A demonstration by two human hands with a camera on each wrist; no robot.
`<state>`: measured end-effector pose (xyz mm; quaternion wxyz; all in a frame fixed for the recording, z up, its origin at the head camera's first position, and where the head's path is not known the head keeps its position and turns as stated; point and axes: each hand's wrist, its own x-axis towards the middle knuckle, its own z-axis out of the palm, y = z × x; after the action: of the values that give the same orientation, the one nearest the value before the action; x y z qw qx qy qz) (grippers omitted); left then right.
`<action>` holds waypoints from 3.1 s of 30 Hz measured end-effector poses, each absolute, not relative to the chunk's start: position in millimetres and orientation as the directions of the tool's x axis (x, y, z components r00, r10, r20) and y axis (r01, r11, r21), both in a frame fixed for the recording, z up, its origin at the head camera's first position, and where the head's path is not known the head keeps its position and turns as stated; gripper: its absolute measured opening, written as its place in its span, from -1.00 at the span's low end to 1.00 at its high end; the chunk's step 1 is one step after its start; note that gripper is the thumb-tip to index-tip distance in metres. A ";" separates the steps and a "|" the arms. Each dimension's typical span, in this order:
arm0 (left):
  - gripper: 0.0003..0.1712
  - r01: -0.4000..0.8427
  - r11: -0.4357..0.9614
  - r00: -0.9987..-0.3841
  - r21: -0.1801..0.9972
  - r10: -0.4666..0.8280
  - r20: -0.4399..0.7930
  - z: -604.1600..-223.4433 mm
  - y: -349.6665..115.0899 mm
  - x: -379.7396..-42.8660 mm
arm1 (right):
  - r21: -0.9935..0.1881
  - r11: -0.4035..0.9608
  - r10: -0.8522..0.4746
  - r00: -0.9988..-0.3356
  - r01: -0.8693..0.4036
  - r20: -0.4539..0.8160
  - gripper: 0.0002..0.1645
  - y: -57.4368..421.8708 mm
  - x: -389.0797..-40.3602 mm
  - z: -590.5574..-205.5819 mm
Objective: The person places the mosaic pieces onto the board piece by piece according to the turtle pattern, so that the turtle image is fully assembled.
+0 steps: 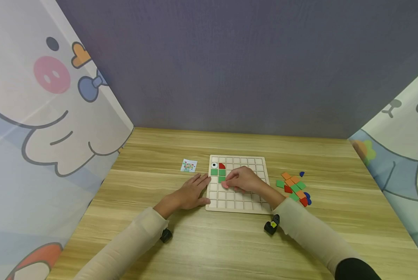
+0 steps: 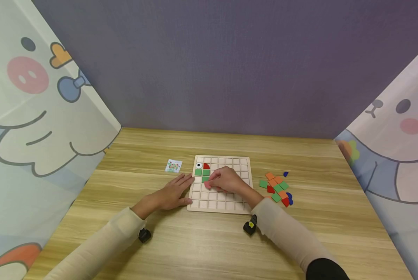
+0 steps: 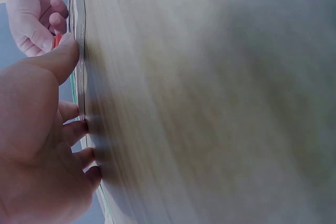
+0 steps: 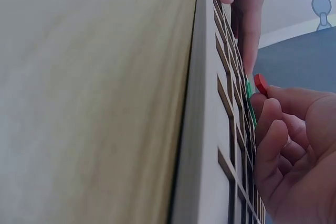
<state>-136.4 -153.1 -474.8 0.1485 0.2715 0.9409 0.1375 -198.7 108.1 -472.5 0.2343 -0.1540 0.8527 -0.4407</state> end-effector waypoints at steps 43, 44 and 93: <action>-0.05 0.482 0.807 -0.802 0.342 0.563 -0.199 -472.2 -152.8 -137.2 | -0.729 0.667 -0.437 -0.873 -0.152 -0.218 -0.90 94.1 -194.4 -473.3; -0.05 0.483 0.806 -0.802 0.341 0.564 -0.197 -472.2 -152.9 -137.1 | -0.729 0.667 -0.439 -0.873 -0.158 -0.212 -0.90 95.8 -195.0 -473.1; -0.06 0.473 0.800 -0.796 0.370 0.568 -0.209 -468.3 -152.6 -135.8 | -0.649 0.738 -0.375 -0.912 -0.185 -0.166 -0.76 267.6 -202.7 -454.8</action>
<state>-135.8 -152.6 -468.3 0.1565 0.2780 0.9356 0.1514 -202.7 267.6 -454.8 0.1445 -0.1521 0.9210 -0.3283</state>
